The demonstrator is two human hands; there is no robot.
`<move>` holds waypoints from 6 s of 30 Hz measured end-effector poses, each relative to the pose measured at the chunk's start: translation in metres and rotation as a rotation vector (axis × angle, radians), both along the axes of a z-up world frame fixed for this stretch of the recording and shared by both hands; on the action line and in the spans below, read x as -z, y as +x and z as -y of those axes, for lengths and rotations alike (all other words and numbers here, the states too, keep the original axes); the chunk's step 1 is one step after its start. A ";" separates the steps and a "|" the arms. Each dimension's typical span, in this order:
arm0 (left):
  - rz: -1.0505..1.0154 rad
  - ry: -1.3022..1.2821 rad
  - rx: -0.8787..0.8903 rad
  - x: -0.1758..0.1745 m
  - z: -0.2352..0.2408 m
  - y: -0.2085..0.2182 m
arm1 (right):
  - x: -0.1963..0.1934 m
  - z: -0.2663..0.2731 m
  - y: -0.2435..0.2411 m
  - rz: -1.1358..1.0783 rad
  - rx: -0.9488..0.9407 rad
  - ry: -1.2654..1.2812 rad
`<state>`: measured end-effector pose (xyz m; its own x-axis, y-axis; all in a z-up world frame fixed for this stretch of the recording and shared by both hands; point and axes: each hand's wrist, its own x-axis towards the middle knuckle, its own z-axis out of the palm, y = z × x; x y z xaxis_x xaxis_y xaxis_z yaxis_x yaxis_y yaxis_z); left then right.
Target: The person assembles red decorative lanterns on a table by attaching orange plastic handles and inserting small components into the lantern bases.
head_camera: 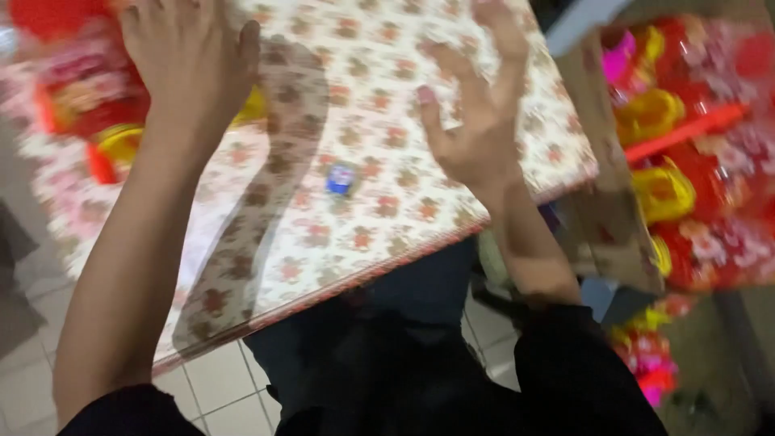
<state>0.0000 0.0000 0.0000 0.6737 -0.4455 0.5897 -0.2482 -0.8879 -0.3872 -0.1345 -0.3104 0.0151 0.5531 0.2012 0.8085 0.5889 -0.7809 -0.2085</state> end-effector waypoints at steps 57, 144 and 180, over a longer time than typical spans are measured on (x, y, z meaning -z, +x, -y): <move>-0.210 -0.958 0.371 -0.001 -0.004 -0.009 | -0.067 0.008 0.035 -0.581 -0.875 0.703; -0.487 -0.642 0.503 0.036 -0.039 -0.131 | 0.062 -0.110 0.037 0.113 -0.418 -0.160; -0.888 -0.857 0.442 0.020 -0.032 -0.136 | 0.080 -0.098 0.041 0.009 -0.487 -0.082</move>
<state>-0.1359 0.0322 -0.0202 0.8711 -0.4351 0.2277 -0.4566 -0.5470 0.7017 -0.0939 -0.2120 -0.0644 0.3722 0.4981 0.7832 0.8909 -0.4283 -0.1510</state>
